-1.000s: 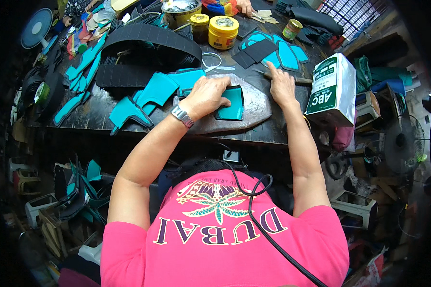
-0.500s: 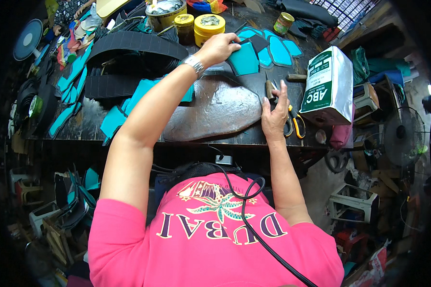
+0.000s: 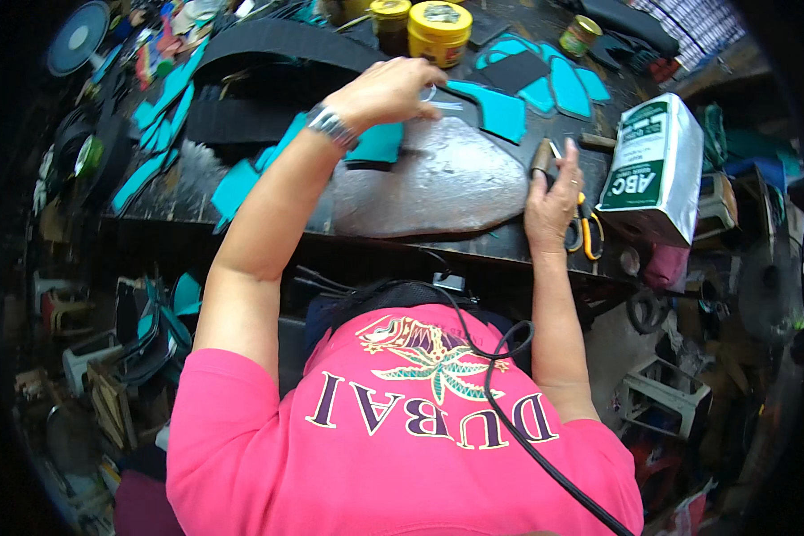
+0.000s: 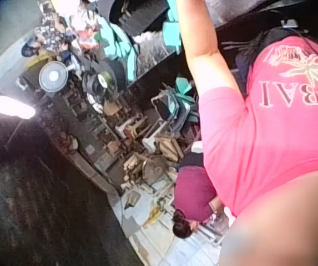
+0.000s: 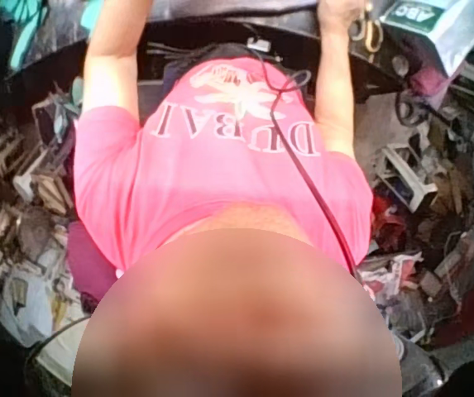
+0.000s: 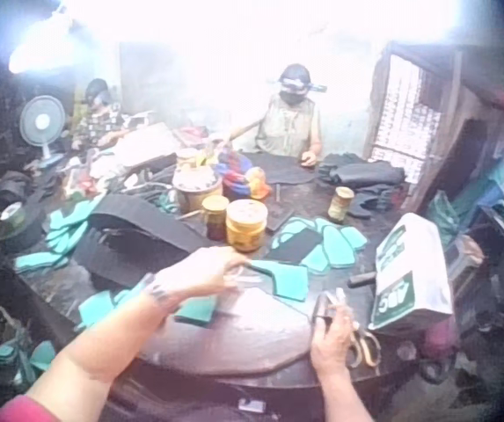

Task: The person repeatedly picks up teal and black shoe components, aligns them by hand, and presses them together on a workbench. They handle multiple pieces one at a time, occasionally moving items aside to reach the next pair.

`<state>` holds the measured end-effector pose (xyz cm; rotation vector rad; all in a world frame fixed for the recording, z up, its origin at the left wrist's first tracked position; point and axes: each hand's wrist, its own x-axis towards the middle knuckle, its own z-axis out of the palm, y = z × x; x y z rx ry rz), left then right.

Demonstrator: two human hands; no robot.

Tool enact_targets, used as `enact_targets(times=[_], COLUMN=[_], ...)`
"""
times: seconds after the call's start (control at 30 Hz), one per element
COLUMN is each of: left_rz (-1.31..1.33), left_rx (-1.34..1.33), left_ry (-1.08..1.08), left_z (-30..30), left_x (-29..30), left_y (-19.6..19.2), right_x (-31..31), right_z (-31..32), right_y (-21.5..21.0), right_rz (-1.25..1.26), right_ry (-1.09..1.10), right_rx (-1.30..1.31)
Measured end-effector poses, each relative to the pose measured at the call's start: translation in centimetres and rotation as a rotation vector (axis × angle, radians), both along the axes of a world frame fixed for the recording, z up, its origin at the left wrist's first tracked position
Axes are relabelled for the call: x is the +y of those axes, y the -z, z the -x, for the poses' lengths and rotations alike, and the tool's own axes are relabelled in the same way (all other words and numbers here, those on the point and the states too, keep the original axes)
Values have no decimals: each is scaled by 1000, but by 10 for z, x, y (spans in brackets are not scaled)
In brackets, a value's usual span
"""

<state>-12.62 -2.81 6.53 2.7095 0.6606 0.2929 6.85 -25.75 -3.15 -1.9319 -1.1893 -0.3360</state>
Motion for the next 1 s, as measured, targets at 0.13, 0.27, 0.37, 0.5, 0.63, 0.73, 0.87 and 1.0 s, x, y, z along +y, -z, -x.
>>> enact_targets(times=[0.13,0.27,0.37,0.5,0.63,0.73,0.87,1.0], left_rz=[-49,-23,6,-22,8,75,52,96], left_rx=[246,125,188,221,142,33,43,-61], left_ry=[-120,-248,-222,-138,-131,-101,-110,-21], left_z=[87,100,99,93,91,89,81,68], left_x=[-19,-23,-5,7,9,7,-2,-24], left_y=[-1,23,28,33,34,35,31,15], right_x=[0,-3,-21,-70,-123,-146,-151,-141], right_z=[4,11,19,22,-3,-25,-63,-99], right_y=[-3,-7,-10,-12,-21,-23,-23,-22], right_rz=[-60,-159,-201,-185,-402,-465,-378,-268], right_ry=[28,-72,-148,-252,-86,24,-72,-152], right_rx=[66,15,140,722,1278,1389,1426,1553])
